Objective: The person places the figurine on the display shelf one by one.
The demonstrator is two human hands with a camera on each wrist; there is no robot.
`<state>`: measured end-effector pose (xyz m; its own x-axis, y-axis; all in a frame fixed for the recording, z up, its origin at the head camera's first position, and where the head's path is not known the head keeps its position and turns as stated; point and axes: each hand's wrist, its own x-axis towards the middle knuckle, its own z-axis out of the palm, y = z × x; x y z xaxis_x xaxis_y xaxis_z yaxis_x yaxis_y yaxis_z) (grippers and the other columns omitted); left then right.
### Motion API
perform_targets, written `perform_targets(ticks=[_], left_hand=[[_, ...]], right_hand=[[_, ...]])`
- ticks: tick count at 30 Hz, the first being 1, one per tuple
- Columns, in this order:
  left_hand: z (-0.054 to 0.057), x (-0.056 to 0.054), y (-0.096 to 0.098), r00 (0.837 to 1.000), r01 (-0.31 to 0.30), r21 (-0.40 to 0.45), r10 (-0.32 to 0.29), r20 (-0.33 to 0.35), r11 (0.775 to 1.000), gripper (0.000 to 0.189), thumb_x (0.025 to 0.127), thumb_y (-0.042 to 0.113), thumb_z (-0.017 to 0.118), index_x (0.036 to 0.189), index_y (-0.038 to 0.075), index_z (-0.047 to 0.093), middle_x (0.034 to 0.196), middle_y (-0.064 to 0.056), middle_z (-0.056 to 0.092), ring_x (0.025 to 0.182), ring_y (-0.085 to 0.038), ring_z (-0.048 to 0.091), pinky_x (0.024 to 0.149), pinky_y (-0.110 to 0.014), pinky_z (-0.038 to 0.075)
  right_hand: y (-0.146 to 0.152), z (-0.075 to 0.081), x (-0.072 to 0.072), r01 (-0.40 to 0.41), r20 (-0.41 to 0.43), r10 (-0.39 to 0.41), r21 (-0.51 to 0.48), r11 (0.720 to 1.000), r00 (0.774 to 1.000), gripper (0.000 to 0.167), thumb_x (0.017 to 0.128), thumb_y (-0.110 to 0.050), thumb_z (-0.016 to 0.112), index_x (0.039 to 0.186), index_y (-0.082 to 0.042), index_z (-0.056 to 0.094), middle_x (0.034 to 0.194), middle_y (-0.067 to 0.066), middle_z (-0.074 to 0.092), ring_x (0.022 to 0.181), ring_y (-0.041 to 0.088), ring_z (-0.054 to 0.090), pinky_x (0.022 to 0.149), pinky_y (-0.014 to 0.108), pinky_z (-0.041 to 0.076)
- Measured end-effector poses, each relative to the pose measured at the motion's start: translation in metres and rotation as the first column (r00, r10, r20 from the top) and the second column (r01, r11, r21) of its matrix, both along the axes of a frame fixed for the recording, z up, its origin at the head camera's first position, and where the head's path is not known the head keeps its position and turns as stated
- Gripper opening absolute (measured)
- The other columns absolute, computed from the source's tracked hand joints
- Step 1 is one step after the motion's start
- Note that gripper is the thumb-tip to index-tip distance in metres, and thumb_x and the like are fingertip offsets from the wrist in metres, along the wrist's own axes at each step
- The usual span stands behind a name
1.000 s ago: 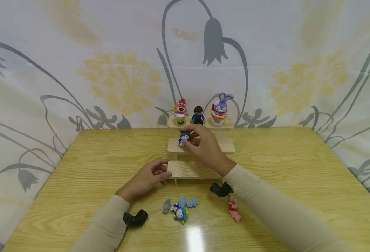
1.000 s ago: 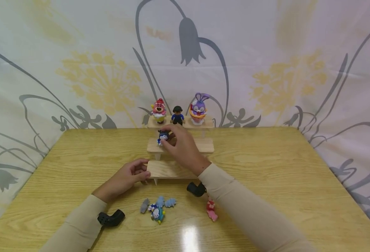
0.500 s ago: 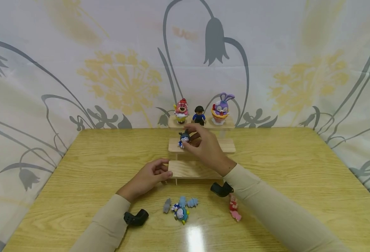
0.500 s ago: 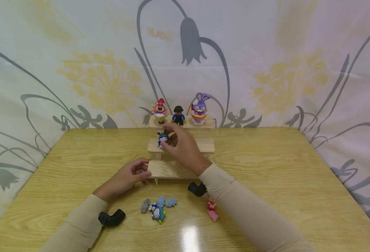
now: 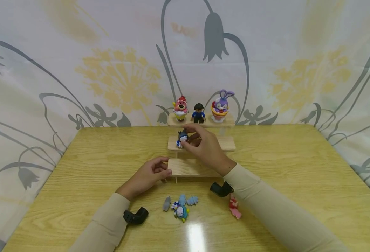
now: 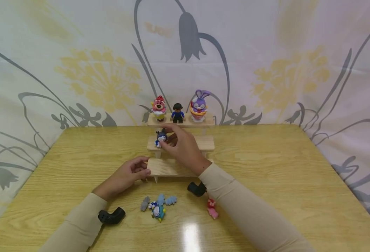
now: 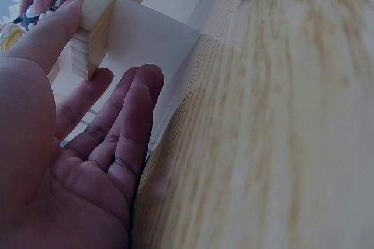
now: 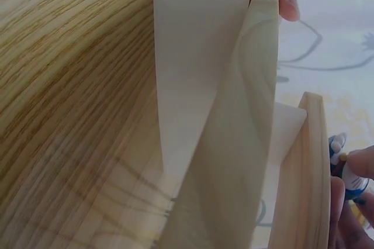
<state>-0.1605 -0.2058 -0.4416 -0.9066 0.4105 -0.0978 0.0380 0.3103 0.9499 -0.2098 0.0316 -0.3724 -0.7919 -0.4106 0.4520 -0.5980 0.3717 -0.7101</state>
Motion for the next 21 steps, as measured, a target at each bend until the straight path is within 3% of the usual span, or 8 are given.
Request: perform_targets(ticks=[4,11,21], left_hand=[[0.0003,-0.0002,-0.0003,1.0,0.001,0.0,-0.001,0.002,1.0,0.061,0.1,0.032,0.063,0.148,0.002,0.041,0.117,-0.018,0.062,0.094,-0.02,0.066,0.081,-0.031,0.057],[0.0005,0.001,-0.0001,1.0,0.004,0.006,-0.004,0.006,1.0,0.062,0.1,0.032,0.063,0.149,0.002,0.04,0.118,-0.018,0.062,0.095,-0.021,0.066,0.081,-0.031,0.057],[0.0,0.0001,-0.0007,1.0,-0.008,0.006,0.008,0.01,1.0,0.061,0.1,0.033,0.064,0.149,0.005,0.04,0.117,-0.016,0.063,0.094,-0.019,0.066,0.081,-0.032,0.057]], right_hand=[[-0.0002,-0.0008,-0.0005,0.006,-0.005,-0.006,-0.013,1.0,1.0,0.042,0.092,-0.012,0.073,0.132,-0.009,0.059,0.117,0.012,0.068,0.091,0.018,0.071,0.077,0.031,0.061],[-0.0008,-0.0019,0.0019,0.023,-0.002,-0.023,-0.042,0.999,1.0,0.051,0.092,-0.012,0.073,0.139,-0.009,0.053,0.121,0.012,0.069,0.09,0.019,0.071,0.077,0.032,0.06],[-0.0016,-0.0028,0.0014,0.03,0.006,-0.03,-0.055,0.998,1.0,0.043,0.092,-0.014,0.074,0.132,-0.007,0.059,0.121,0.011,0.069,0.093,0.019,0.072,0.079,0.031,0.06]])
